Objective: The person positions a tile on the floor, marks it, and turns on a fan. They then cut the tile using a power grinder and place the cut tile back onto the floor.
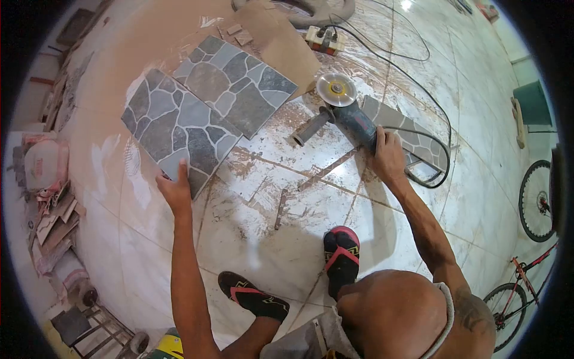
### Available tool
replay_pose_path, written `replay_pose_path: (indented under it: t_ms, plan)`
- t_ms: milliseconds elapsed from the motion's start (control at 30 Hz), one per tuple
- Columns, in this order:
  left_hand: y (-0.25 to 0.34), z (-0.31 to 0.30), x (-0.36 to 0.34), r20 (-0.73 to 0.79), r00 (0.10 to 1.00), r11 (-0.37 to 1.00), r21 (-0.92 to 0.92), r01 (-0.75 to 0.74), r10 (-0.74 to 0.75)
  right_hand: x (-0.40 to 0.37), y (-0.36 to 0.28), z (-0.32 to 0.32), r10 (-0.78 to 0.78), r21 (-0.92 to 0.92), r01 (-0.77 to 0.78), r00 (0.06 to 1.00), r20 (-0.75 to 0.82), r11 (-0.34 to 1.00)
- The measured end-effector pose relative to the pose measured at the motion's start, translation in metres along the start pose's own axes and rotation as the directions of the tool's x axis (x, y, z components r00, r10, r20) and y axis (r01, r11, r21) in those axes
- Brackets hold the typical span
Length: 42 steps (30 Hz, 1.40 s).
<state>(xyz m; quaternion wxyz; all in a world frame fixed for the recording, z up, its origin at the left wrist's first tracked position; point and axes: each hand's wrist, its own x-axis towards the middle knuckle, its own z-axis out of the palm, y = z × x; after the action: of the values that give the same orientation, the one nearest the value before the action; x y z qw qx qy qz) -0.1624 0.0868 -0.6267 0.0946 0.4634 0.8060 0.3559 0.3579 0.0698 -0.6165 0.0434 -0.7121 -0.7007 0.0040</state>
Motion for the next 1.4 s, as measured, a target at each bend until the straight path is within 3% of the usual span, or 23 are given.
replay_pose_path:
  t_ms: [67,167,267,367,467,567,767,967,1167,1267,1400]
  plan:
    - [0.001,-0.005,0.007,0.125,0.980,0.983,-0.075,0.167,-0.157,-0.005,-0.004,0.000,-0.020,0.036,0.021,1.000,-0.022,0.999]
    - [0.008,-0.016,0.017,0.215,0.960,0.983,0.001,0.184,-0.180,-0.012,-0.007,0.006,-0.014,0.068,0.018,0.998,-0.062,0.998]
    - [0.043,-0.046,0.034,0.567,0.727,0.885,0.006,0.466,-0.387,-0.016,-0.013,0.011,0.016,0.086,-0.008,0.996,-0.089,0.996]
    - [0.032,-0.054,0.055,0.722,0.581,0.873,0.067,0.482,-0.376,-0.023,-0.015,0.014,0.003,0.076,0.007,0.992,-0.122,0.997]
    - [0.032,-0.053,0.068,0.757,0.502,0.849,0.129,0.513,-0.418,-0.024,-0.015,0.014,-0.013,0.090,0.022,0.995,-0.102,0.996]
    - [0.030,-0.057,0.068,0.817,0.445,0.818,0.055,0.573,-0.367,-0.028,-0.015,0.011,-0.027,0.106,0.038,0.994,-0.105,0.994]
    - [-0.001,-0.046,0.055,0.824,0.510,0.708,-0.207,0.675,-0.246,-0.024,-0.021,-0.002,0.008,0.144,-0.012,1.000,0.027,0.990]
    - [-0.009,-0.034,0.040,0.717,0.620,0.566,-0.380,0.731,-0.320,-0.015,-0.031,-0.026,-0.013,-0.017,0.016,0.984,0.180,1.000]
    - [-0.025,-0.011,0.035,0.675,0.693,0.388,-0.585,0.712,-0.254,-0.013,-0.052,-0.054,0.067,-0.067,-0.048,0.945,0.320,0.997]
    - [-0.028,0.002,0.036,0.602,0.732,0.399,-0.615,0.680,-0.319,-0.016,-0.052,-0.054,0.038,-0.100,-0.007,0.949,0.314,0.995]
    - [-0.038,0.017,0.041,0.405,0.808,0.573,-0.569,0.589,-0.428,-0.020,-0.055,-0.069,0.004,-0.117,0.036,0.946,0.324,0.992]
